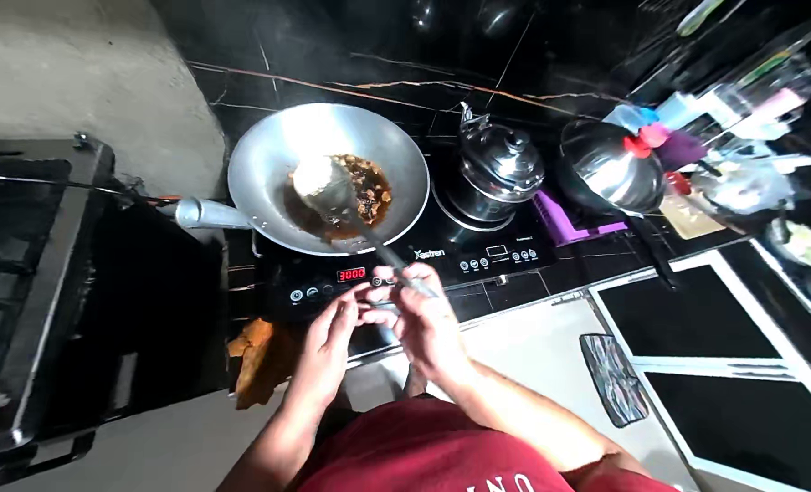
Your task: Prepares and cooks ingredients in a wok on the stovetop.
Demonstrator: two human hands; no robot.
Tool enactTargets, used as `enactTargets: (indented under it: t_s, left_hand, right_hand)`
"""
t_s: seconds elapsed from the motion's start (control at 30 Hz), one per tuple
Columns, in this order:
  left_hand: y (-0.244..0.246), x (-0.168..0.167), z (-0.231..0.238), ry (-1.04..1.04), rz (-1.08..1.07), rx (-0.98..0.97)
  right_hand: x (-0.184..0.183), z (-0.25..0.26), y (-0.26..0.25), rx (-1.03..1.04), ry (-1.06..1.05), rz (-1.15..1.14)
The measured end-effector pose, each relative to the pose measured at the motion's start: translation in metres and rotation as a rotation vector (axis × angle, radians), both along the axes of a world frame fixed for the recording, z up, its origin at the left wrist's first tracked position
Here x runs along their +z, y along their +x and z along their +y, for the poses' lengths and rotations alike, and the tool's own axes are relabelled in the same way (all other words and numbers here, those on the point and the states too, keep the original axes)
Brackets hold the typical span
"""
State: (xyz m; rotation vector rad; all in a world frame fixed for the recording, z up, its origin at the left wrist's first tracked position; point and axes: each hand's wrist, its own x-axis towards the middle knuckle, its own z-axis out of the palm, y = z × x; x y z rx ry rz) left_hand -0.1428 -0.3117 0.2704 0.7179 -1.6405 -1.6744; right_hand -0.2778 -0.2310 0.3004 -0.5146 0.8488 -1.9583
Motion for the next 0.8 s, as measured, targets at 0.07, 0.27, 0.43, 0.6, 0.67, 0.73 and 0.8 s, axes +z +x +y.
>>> enactTargets:
  t_s: [0.07,0.27,0.43,0.6,0.67,0.73,0.8]
  left_hand:
    - [-0.022,0.029,-0.003,0.209,0.002,-0.008]
    - [-0.017,0.055,-0.032,0.272,-0.11,0.065]
    - [0.006,0.063,-0.055,0.398,-0.184,0.076]
    - [0.026,0.055,-0.068,0.418,-0.176,0.062]
    - [0.03,0.051,-0.065,0.404,-0.161,0.045]
    - [0.032,0.047,-0.059,0.389,-0.152,0.044]
    - [0.032,0.043,-0.051,0.386,-0.141,0.059]
  right_hand:
    - [-0.011,0.002,0.021,0.039,-0.016,0.016]
    - [0.006,0.012,-0.006,0.438,-0.097,0.755]
    - [0.047,0.0,-0.091,-0.061,0.332,1.616]
    - [0.041,-0.045,-0.194,-0.454,1.012,1.836]
    - [0.031,-0.057,-0.223,-0.48,1.167,1.876]
    - [0.028,-0.063,-0.241,-0.464,1.222,1.955]
    - [0.039,-0.067,-0.251,-0.391,1.214,1.956]
